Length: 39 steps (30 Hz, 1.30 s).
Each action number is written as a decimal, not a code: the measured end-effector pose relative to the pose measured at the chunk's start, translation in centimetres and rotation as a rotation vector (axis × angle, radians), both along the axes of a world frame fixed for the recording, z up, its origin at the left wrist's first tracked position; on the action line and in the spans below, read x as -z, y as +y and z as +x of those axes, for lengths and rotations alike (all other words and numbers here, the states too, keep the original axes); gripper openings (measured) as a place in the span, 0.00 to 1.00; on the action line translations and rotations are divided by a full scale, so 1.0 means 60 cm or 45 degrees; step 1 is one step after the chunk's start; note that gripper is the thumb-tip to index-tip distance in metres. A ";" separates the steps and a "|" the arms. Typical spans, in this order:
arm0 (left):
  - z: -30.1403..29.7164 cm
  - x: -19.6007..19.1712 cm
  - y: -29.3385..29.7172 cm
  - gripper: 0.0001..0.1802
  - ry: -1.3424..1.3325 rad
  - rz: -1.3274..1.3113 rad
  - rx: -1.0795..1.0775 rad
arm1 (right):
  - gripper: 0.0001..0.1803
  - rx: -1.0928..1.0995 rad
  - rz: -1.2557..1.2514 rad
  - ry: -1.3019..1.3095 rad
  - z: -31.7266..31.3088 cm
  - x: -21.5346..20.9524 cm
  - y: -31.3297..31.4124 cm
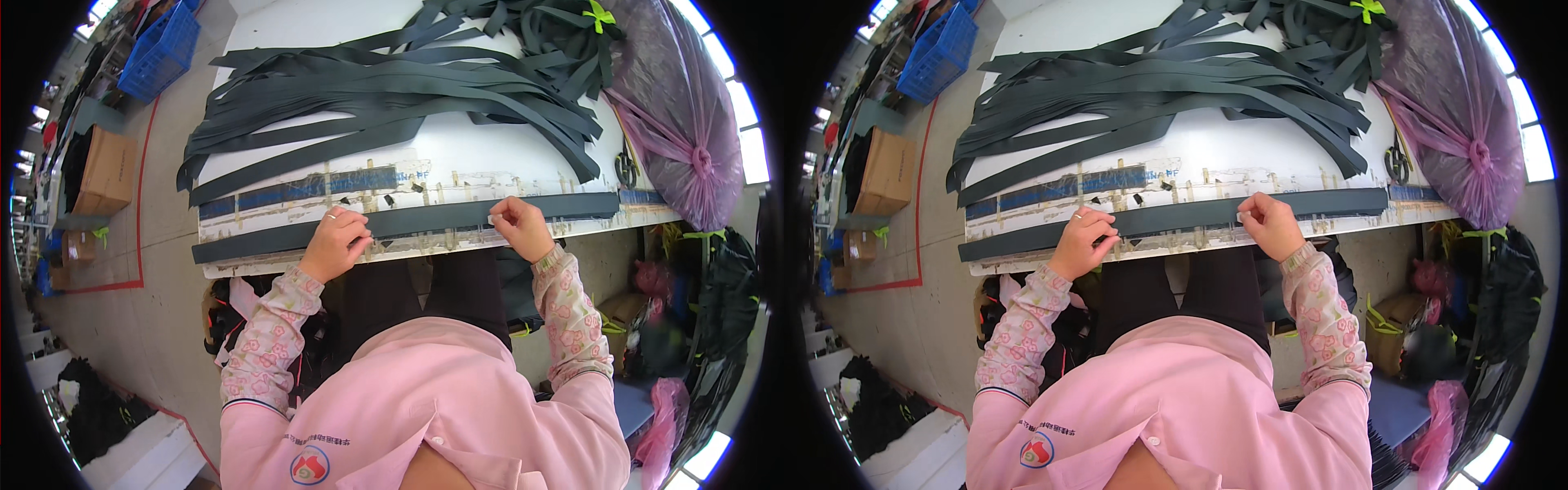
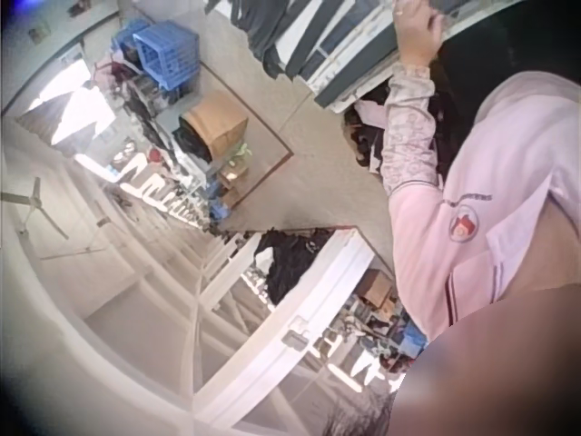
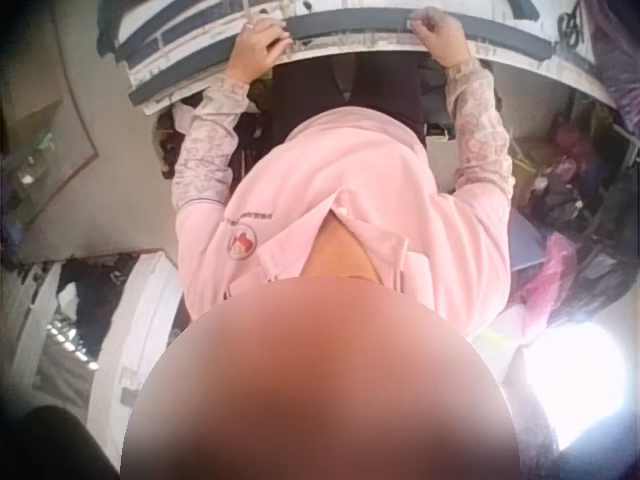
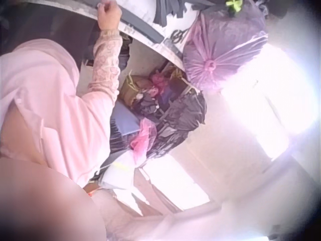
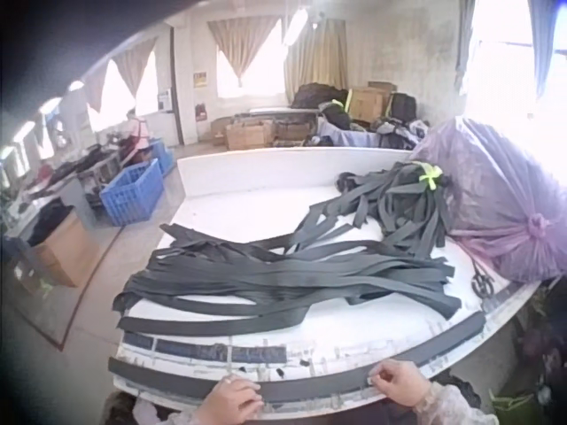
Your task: The recorder is sorting, counting, and organizing long dark straps or bands on a workbench in a manufacturing environment.
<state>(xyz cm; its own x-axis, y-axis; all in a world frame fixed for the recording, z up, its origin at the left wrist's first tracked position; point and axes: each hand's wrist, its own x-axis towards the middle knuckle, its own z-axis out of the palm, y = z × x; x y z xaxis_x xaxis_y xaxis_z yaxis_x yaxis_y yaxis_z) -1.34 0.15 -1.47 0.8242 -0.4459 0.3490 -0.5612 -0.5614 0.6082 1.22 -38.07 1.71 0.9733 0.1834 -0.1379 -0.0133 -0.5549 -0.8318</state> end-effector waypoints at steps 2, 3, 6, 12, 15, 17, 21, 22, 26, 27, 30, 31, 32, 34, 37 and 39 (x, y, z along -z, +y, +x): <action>-0.001 0.002 0.000 0.06 0.026 -0.029 -0.019 | 0.05 0.013 -0.016 -0.020 -0.005 -0.008 0.003; -0.001 0.002 -0.002 0.06 0.021 -0.023 0.007 | 0.05 -0.002 -0.035 -0.034 -0.006 -0.009 0.004; -0.001 0.000 -0.005 0.06 0.061 -0.038 -0.040 | 0.05 -0.012 -0.040 -0.055 -0.010 -0.009 0.002; 0.000 -0.007 -0.007 0.07 0.106 -0.049 -0.052 | 0.05 -0.030 -0.056 -0.084 -0.012 -0.007 0.007; 0.002 -0.011 -0.011 0.07 0.079 -0.031 -0.052 | 0.05 -0.043 -0.106 -0.230 -0.014 0.008 0.007; 0.001 -0.010 -0.012 0.07 0.085 -0.028 -0.054 | 0.05 -0.078 -0.231 -0.505 -0.015 0.014 0.009; 0.004 -0.008 -0.014 0.07 0.093 -0.034 -0.056 | 0.05 -0.003 -0.046 -0.152 -0.015 -0.028 0.004; 0.005 -0.008 -0.016 0.07 0.088 -0.039 -0.043 | 0.05 0.102 0.007 -0.149 -0.017 -0.044 0.005; 0.003 -0.005 -0.011 0.08 0.109 -0.080 -0.082 | 0.08 -0.035 0.224 -0.089 -0.040 -0.039 0.061; -0.002 0.007 -0.001 0.08 0.121 -0.106 -0.102 | 0.15 -0.252 0.215 -0.034 -0.045 -0.026 0.081; -0.012 0.027 0.006 0.08 0.192 -0.234 -0.214 | 0.24 -0.625 0.220 0.255 -0.034 -0.008 0.126; -0.012 0.036 0.010 0.07 0.161 -0.247 -0.261 | 0.27 -0.482 0.117 0.047 -0.021 -0.008 0.132; -0.009 0.032 0.009 0.07 0.161 -0.251 -0.265 | 0.30 -0.350 0.018 -0.153 -0.006 -0.007 0.142; -0.003 0.010 0.007 0.08 -0.033 -0.064 -0.102 | 0.23 -0.052 -0.108 -0.355 0.025 -0.021 0.155; -0.002 0.003 -0.002 0.09 0.016 -0.046 -0.138 | 0.13 -0.130 0.134 -0.304 0.026 -0.017 0.194; 0.011 -0.010 -0.028 0.09 0.073 -0.061 -0.119 | 0.06 -0.200 0.290 -0.212 0.004 0.007 0.214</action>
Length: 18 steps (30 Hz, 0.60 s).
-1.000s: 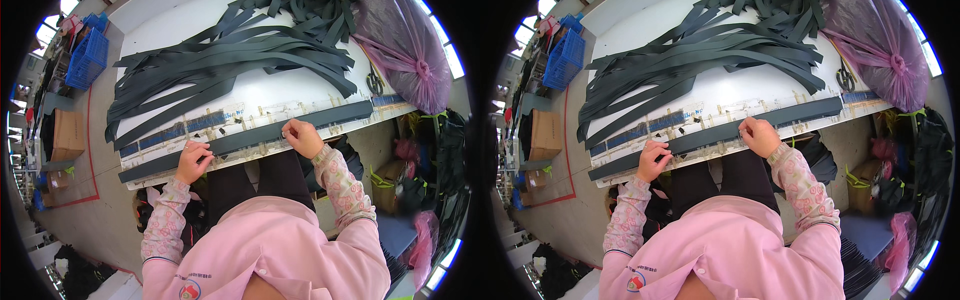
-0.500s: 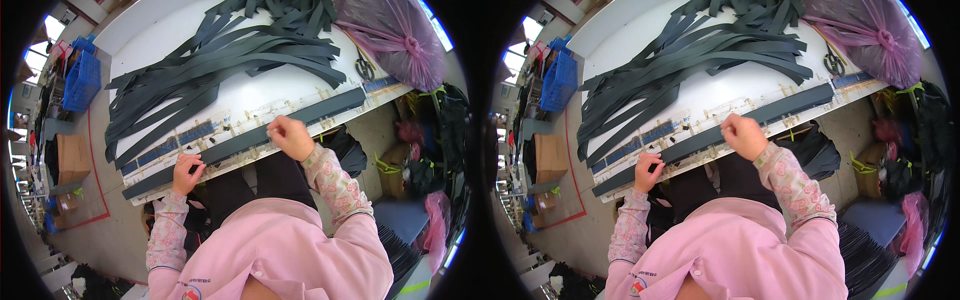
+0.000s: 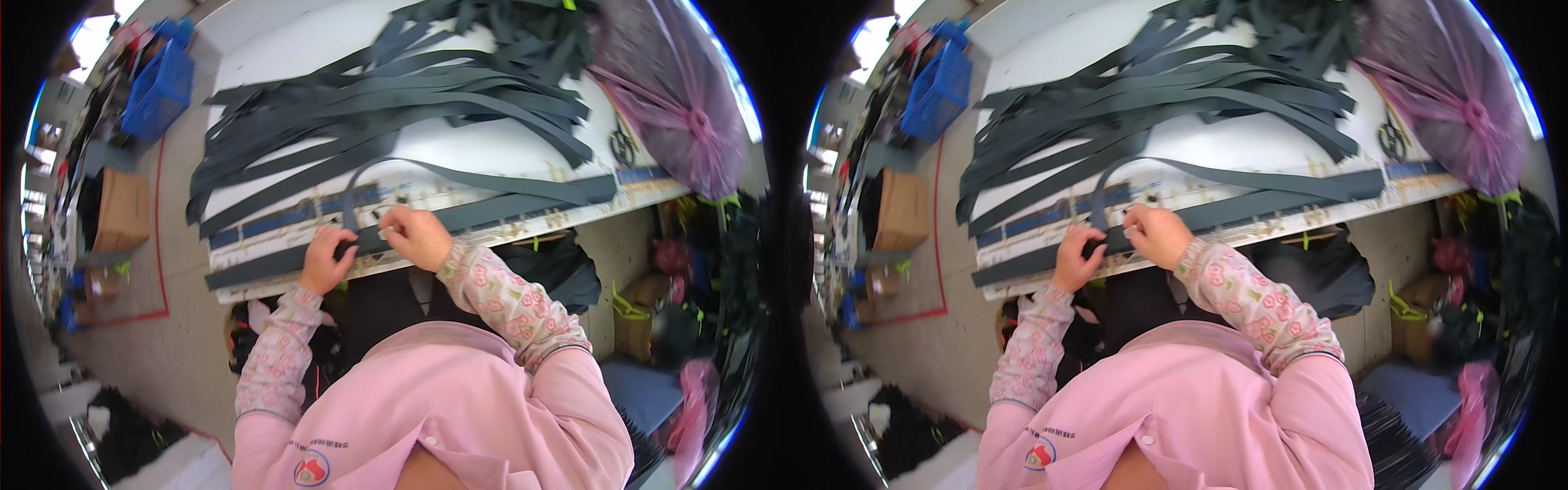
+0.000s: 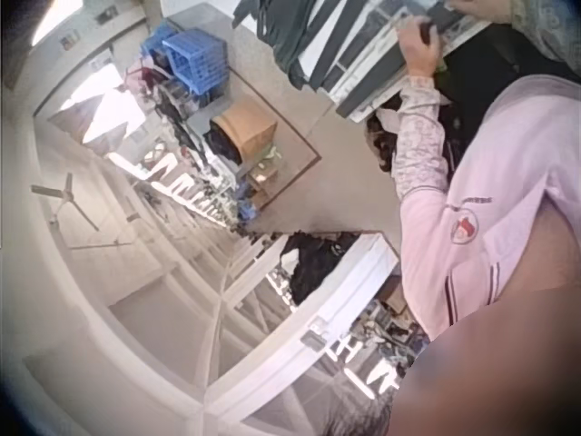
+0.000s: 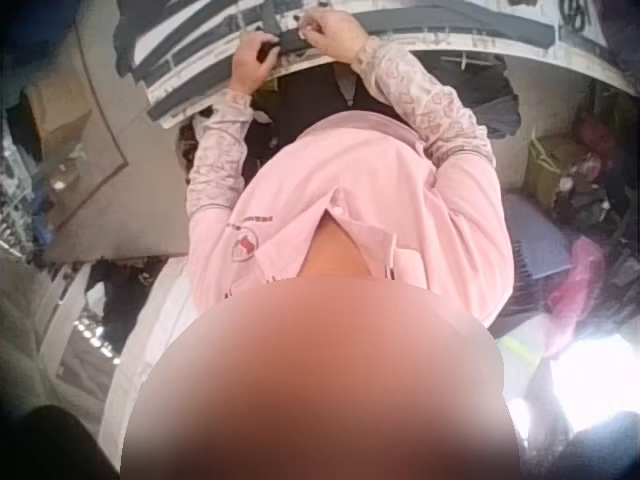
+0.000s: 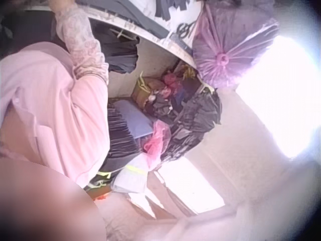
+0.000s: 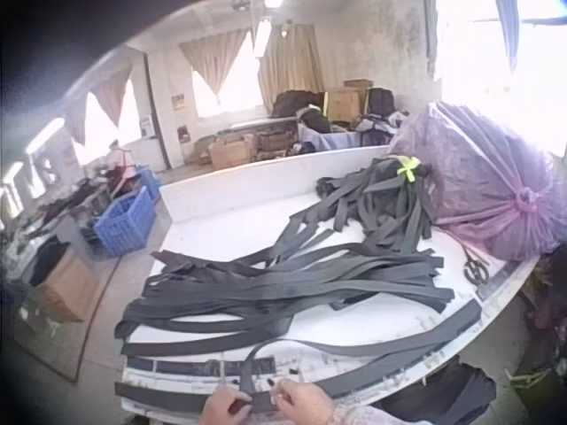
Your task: The recorder is sorting, counting, and organizing long dark straps or bands on a workbench in a manufacturing environment.
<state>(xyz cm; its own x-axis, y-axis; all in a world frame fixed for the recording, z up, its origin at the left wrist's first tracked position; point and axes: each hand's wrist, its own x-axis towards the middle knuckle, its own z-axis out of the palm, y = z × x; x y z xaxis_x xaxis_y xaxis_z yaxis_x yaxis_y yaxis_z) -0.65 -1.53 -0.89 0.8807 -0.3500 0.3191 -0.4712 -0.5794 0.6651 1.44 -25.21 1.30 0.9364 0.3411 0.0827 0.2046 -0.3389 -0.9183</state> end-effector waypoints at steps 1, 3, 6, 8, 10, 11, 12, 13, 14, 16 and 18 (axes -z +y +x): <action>-0.001 0.000 0.003 0.10 -0.021 -0.012 -0.002 | 0.07 -0.030 -0.143 0.046 -0.004 -0.005 0.013; 0.003 0.012 0.003 0.12 0.018 -0.056 -0.005 | 0.06 -0.036 -0.163 0.144 -0.009 0.004 0.025; -0.005 0.012 0.012 0.13 0.046 -0.068 -0.008 | 0.06 -0.049 -0.167 -0.014 -0.024 0.002 0.054; -0.009 0.016 0.021 0.14 0.048 -0.066 -0.030 | 0.06 -0.080 -0.214 -0.036 -0.028 0.002 0.070; -0.011 0.021 0.025 0.14 0.049 -0.072 -0.027 | 0.06 -0.056 -0.227 -0.014 -0.029 0.003 0.080; -0.010 0.020 0.026 0.14 0.014 -0.076 -0.023 | 0.06 -0.063 -0.232 -0.013 -0.030 0.006 0.083; -0.010 0.020 0.025 0.15 -0.020 -0.079 -0.018 | 0.06 -0.058 -0.264 -0.064 -0.030 0.010 0.086; -0.010 0.019 0.024 0.15 -0.018 -0.084 -0.021 | 0.06 -0.051 -0.296 -0.114 -0.031 0.012 0.087; -0.009 0.019 0.023 0.14 -0.029 -0.083 -0.014 | 0.06 -0.052 -0.299 -0.114 -0.033 0.012 0.090; -0.009 0.020 0.022 0.14 -0.038 -0.085 -0.002 | 0.06 -0.003 -0.384 -0.106 -0.035 0.012 0.094; -0.006 0.022 0.018 0.14 -0.028 -0.079 -0.013 | 0.06 -0.021 -0.346 -0.046 -0.034 0.014 0.084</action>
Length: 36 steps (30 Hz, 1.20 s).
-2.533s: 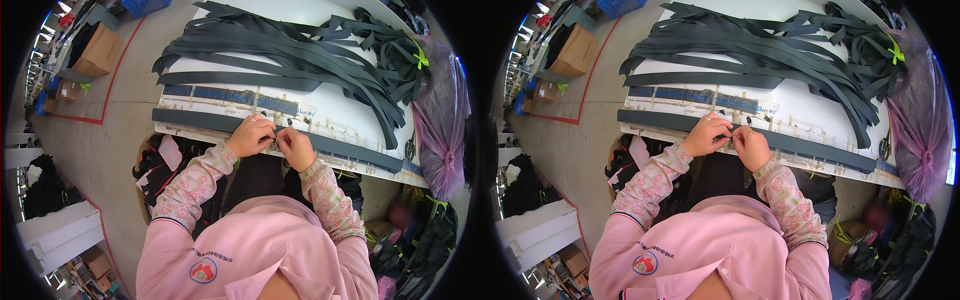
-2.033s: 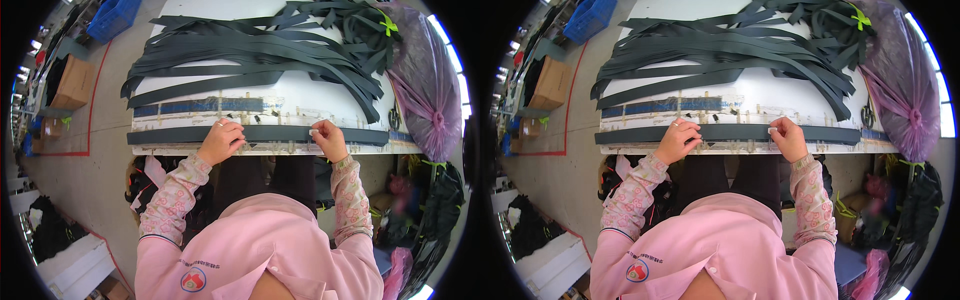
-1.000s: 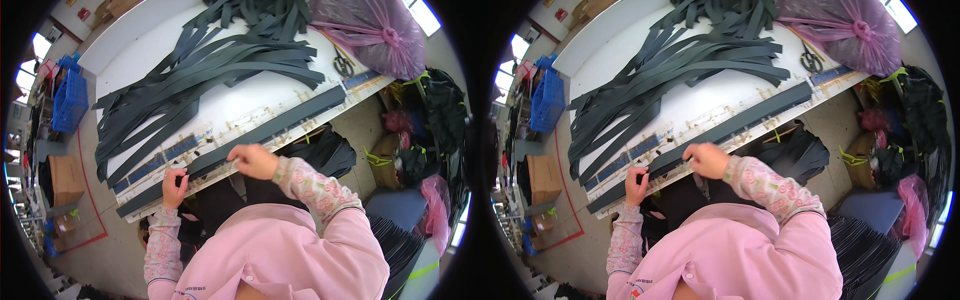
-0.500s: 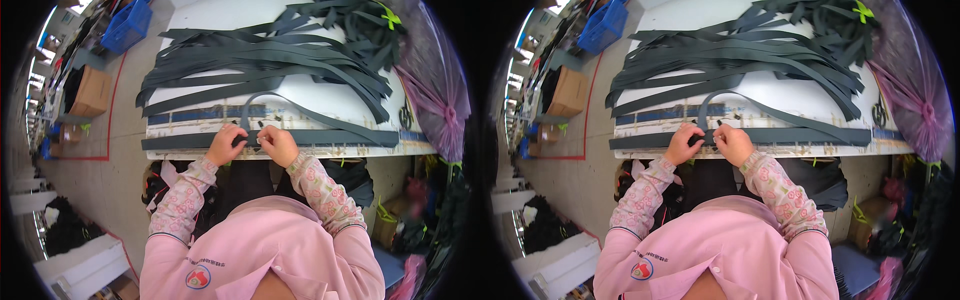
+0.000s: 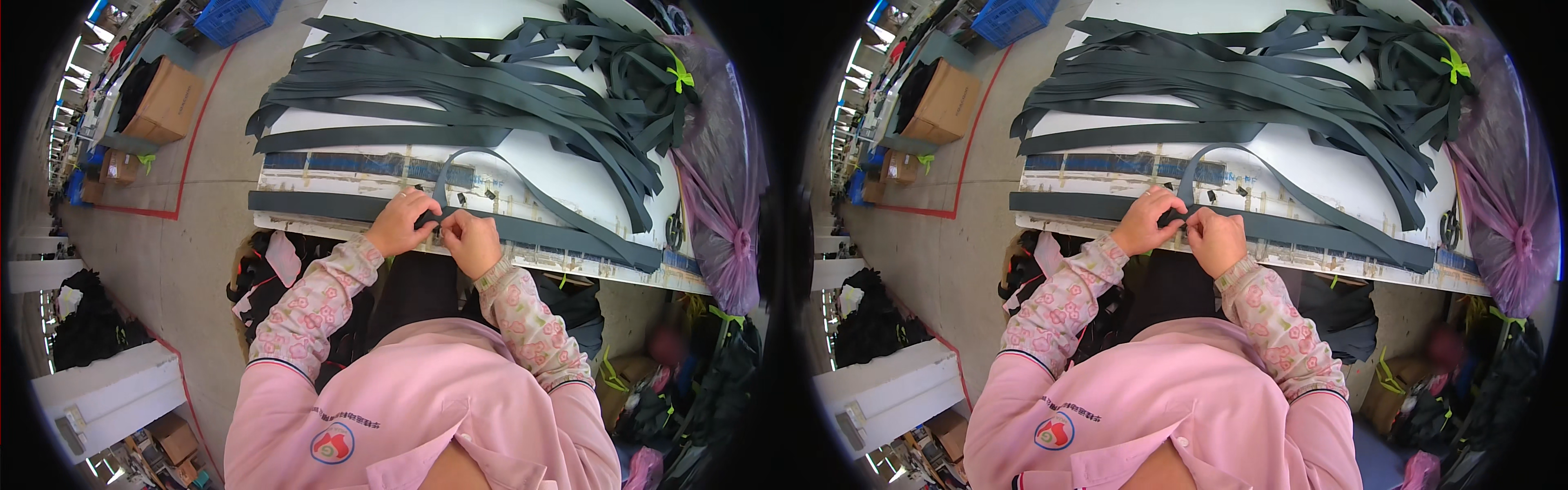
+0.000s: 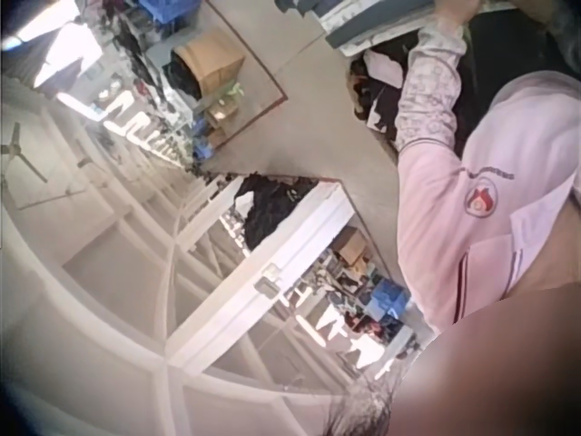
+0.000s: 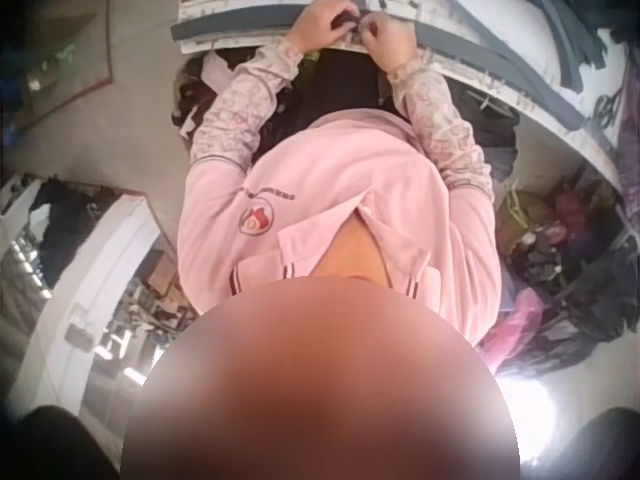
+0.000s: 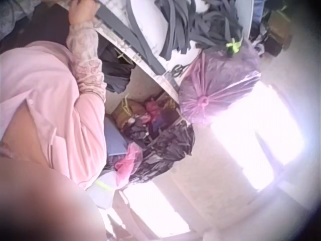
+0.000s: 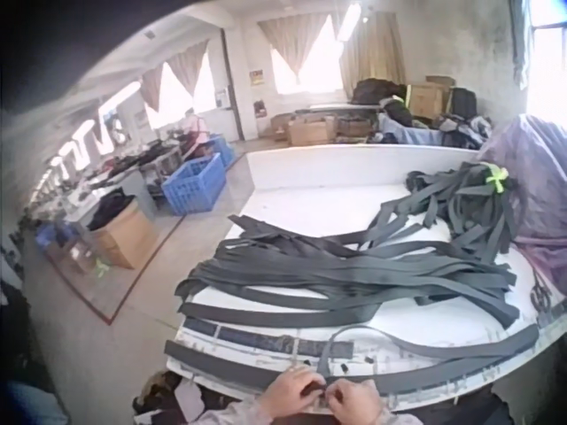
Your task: The recorder is sorting, counting, and organizing long dark straps or bands on a workbench in a manufacturing environment.
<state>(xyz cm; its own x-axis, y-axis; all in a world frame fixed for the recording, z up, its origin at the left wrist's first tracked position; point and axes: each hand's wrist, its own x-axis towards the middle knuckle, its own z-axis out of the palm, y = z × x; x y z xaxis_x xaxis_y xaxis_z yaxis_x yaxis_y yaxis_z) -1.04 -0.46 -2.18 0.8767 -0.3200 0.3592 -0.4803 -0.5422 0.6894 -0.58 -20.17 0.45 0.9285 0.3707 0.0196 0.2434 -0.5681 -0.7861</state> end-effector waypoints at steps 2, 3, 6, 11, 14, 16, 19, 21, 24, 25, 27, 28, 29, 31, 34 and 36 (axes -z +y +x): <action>0.001 0.000 -0.001 0.13 0.013 -0.008 0.014 | 0.06 0.000 0.034 0.061 0.003 -0.003 -0.026; 0.001 -0.001 -0.002 0.13 0.024 -0.012 0.016 | 0.06 0.099 0.097 0.151 0.009 -0.013 -0.054; 0.000 -0.008 0.001 0.13 0.054 0.036 0.035 | 0.05 0.310 0.302 0.315 0.028 -0.010 -0.179; -0.004 -0.015 0.009 0.16 0.092 0.060 0.053 | 0.05 0.405 0.209 0.187 0.022 -0.012 -0.300; -0.004 -0.013 0.009 0.16 0.122 0.082 0.037 | 0.05 0.314 0.059 0.124 0.015 -0.017 -0.298; -0.002 -0.013 0.006 0.16 0.129 0.071 0.024 | 0.05 0.272 -0.006 0.069 0.012 -0.023 -0.294; -0.002 -0.018 0.002 0.16 0.144 0.086 0.028 | 0.04 0.268 -0.020 -0.053 0.012 -0.014 -0.294; -0.003 -0.019 0.001 0.16 0.155 0.093 0.020 | 0.04 0.245 -0.030 -0.114 0.011 -0.011 -0.290; -0.001 -0.020 -0.001 0.15 0.152 0.099 0.017 | 0.02 0.277 -0.142 -0.232 0.007 -0.005 -0.288; 0.000 -0.020 -0.001 0.15 0.161 0.099 0.016 | 0.03 0.229 -0.180 -0.294 0.007 -0.003 -0.291; -0.001 -0.020 0.001 0.15 0.170 0.102 0.012 | 0.03 0.179 -0.217 -0.355 0.007 -0.009 -0.290; -0.001 -0.019 0.002 0.15 0.172 0.098 0.014 | 0.04 0.292 -0.057 -0.160 0.007 -0.014 -0.290; -0.003 -0.021 0.005 0.15 0.174 0.095 0.009 | 0.04 0.395 0.105 0.037 0.009 -0.023 -0.288; -0.006 -0.022 0.009 0.14 0.157 0.105 0.014 | 0.05 0.374 0.178 0.034 0.008 -0.038 -0.271; -0.010 -0.009 0.012 0.14 0.179 0.021 -0.046 | 0.08 0.069 0.231 0.345 -0.004 -0.060 -0.221; -0.006 0.009 0.004 0.14 0.155 -0.131 -0.096 | 0.10 -0.201 0.371 0.701 -0.010 -0.050 -0.186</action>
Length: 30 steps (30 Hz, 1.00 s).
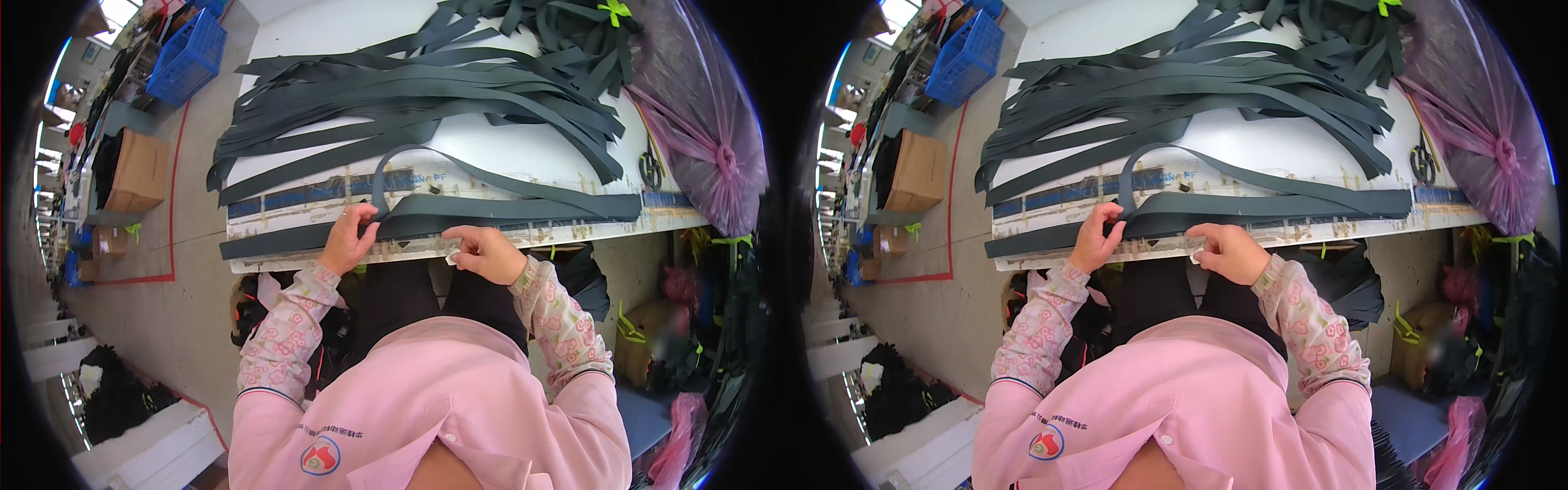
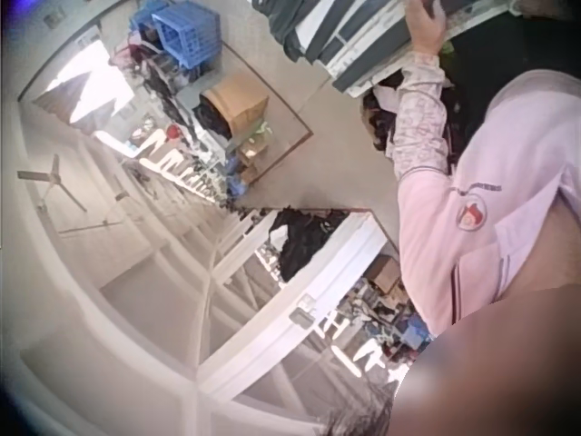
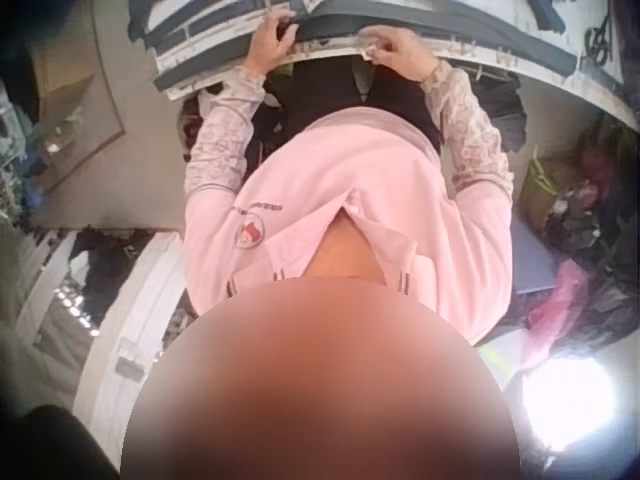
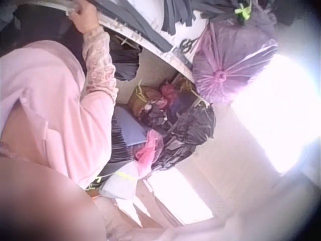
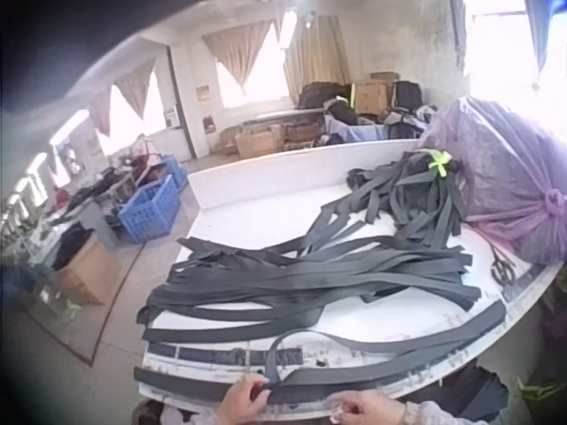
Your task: The recorder is sorting, counting, and organizing long dark straps or bands on a workbench in a manufacturing environment.
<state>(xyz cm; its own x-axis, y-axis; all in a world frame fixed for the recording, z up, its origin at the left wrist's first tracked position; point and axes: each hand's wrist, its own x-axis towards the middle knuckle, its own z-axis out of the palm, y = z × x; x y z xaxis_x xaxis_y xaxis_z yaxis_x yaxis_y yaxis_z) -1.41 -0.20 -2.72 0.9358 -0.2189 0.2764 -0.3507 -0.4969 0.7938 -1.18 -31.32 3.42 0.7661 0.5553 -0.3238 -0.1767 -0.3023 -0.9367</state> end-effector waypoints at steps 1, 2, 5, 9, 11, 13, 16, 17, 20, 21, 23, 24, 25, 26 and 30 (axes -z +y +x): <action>0.000 0.005 -0.004 0.14 0.008 -0.045 -0.018 | 0.10 0.061 -0.109 -0.291 0.003 0.008 0.020; 0.002 0.008 -0.009 0.13 0.017 -0.094 -0.034 | 0.10 0.030 -0.099 -0.292 0.011 0.009 0.040; 0.015 0.000 0.003 0.12 -0.196 0.196 0.169 | 0.07 0.267 -0.147 -0.485 0.022 0.009 0.115; 0.005 -0.016 -0.006 0.12 -0.113 0.143 0.096 | 0.05 0.200 -0.211 -0.627 0.016 0.052 0.166; 0.007 -0.017 -0.007 0.12 -0.125 0.143 0.081 | 0.05 0.202 -0.255 -0.613 0.015 0.056 0.171; 0.005 -0.017 -0.004 0.14 -0.141 0.154 0.073 | 0.04 0.211 -0.298 -0.596 0.011 0.054 0.180; 0.005 -0.015 -0.003 0.14 -0.144 0.152 0.071 | 0.04 0.215 -0.348 -0.634 0.008 0.056 0.187; 0.004 -0.015 -0.004 0.14 -0.143 0.150 0.075 | 0.04 0.214 -0.389 -0.696 0.006 0.058 0.191; 0.005 -0.015 -0.008 0.14 -0.157 0.159 0.074 | 0.04 0.177 -0.448 -0.783 0.005 0.058 0.189; 0.005 -0.014 -0.008 0.13 -0.127 0.174 0.076 | 0.04 0.136 -0.464 -0.810 0.005 0.057 0.185; 0.003 -0.013 -0.008 0.13 -0.100 0.183 0.093 | 0.05 0.239 -0.352 -0.638 0.008 0.046 0.158; 0.004 -0.013 -0.010 0.12 -0.077 0.174 0.081 | 0.06 0.336 -0.234 -0.471 0.011 0.042 0.133; 0.005 -0.013 -0.011 0.12 -0.055 0.164 0.072 | 0.07 0.388 -0.207 -0.492 0.019 0.063 0.094; 0.004 -0.013 -0.009 0.12 -0.058 0.153 0.096 | 0.07 0.416 -0.253 -0.407 0.028 0.049 0.053; 0.003 -0.022 -0.007 0.11 -0.070 0.172 0.056 | 0.04 0.610 -0.228 -0.393 0.044 0.052 -0.096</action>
